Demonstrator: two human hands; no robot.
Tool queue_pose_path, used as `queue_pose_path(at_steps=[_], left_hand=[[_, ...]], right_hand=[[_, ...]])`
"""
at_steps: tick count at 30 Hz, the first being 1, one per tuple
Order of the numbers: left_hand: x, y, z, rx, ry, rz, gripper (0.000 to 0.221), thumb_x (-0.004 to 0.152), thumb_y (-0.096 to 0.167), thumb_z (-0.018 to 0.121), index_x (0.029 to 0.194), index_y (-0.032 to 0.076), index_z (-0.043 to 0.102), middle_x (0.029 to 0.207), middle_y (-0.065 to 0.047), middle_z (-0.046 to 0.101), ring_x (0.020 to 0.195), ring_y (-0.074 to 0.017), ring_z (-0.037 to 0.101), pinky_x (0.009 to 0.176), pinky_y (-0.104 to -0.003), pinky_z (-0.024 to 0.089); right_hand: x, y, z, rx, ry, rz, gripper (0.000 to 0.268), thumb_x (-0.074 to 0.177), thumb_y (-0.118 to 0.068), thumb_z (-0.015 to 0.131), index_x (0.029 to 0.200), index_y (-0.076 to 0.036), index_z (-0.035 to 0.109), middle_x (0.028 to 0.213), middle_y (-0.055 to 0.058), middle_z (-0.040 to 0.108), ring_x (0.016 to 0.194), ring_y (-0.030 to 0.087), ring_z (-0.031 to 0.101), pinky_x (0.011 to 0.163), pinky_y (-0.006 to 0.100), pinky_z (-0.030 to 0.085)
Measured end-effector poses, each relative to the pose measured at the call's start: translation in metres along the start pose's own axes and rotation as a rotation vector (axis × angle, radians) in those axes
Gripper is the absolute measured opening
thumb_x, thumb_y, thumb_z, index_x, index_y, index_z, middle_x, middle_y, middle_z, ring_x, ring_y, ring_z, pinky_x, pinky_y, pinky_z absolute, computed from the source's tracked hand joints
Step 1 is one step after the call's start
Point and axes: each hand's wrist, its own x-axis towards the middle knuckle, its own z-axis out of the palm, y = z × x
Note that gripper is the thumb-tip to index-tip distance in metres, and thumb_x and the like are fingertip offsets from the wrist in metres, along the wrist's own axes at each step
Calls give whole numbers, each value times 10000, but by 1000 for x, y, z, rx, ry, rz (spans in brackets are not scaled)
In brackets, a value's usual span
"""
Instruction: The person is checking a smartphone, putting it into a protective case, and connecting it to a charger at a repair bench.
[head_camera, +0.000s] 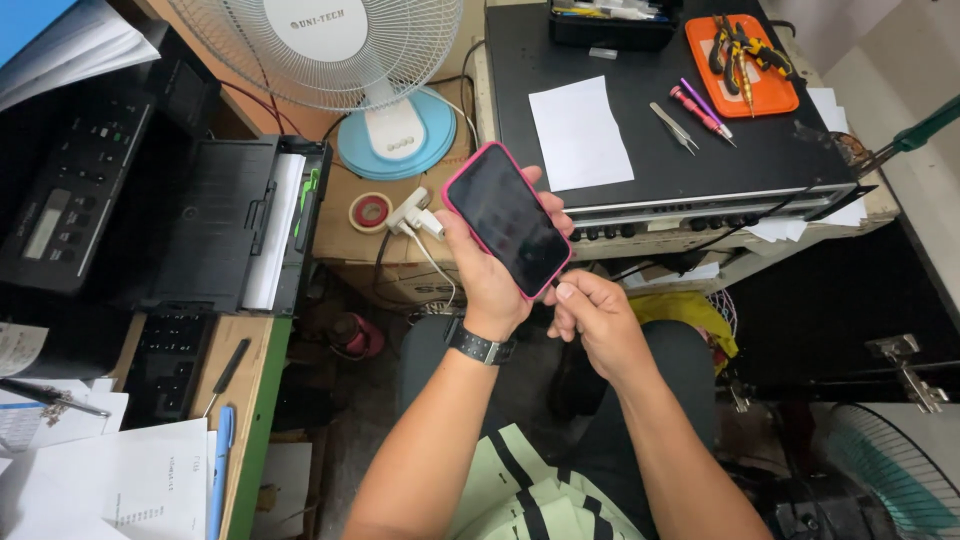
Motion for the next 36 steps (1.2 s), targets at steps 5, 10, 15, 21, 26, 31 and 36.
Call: queue_pose_path(at_steps=[5, 10, 15, 21, 26, 31, 36], left_hand=[[-5, 7, 1, 17, 2, -43, 1223, 1050, 1002, 240, 1601, -6, 657, 1160, -208, 862, 1028, -301, 887, 937, -449, 762], [2, 7, -4, 29, -14, -53, 1219, 1045, 1002, 246, 1606, 0, 656, 1171, -212, 865, 1038, -309, 887, 940, -455, 761], [23, 8, -7, 18, -137, -138, 1240, 1028, 1031, 269, 1616, 13, 662, 1232, -235, 854, 1081, -328, 881, 953, -482, 765], [92, 12, 11, 234, -226, -261, 1043, 1072, 955, 392, 1456, 57, 756, 1107, -182, 884, 937, -281, 894, 773, -436, 780], [123, 31, 45, 263, -72, -597, 891, 936, 876, 466, 1210, 59, 689, 952, -141, 758, 719, -246, 718, 590, -377, 556], [149, -15, 1, 218, -95, -582, 916, 984, 874, 493, 1277, 51, 769, 1082, -272, 862, 873, -424, 879, 667, -622, 748], [131, -11, 2, 188, -167, -542, 905, 1035, 884, 547, 1280, 53, 812, 1170, -213, 882, 963, -323, 897, 764, -482, 783]], right_hand=[[-2, 7, -1, 16, -26, 13, 275, 1126, -130, 680, 1066, 103, 814, 593, 66, 578, 505, 152, 644, 609, 434, 704], [2, 4, 2, 4, -37, 9, 273, 1131, -99, 667, 1044, 109, 819, 586, 62, 577, 496, 149, 631, 611, 447, 712], [14, -32, 21, -216, 0, -8, 323, 1186, -221, 627, 1051, -41, 858, 662, 81, 753, 714, 72, 518, 738, 268, 545], [16, -10, -26, -374, 121, 5, 438, 1216, -164, 609, 1616, 12, 633, 1403, 372, 773, 1273, 492, 781, 1109, 641, 621], [-4, 71, -113, -418, 252, 270, 434, 1174, -330, 594, 1501, -89, 747, 1257, 170, 877, 993, 253, 841, 876, 365, 680], [-14, 112, -138, -398, 355, 330, 370, 1182, -172, 696, 1499, 15, 740, 1273, 300, 826, 1073, 362, 820, 955, 491, 680], [-14, 135, -146, -610, 180, 277, 297, 1111, -165, 763, 1383, -77, 845, 1112, 231, 893, 990, 329, 885, 906, 462, 695]])
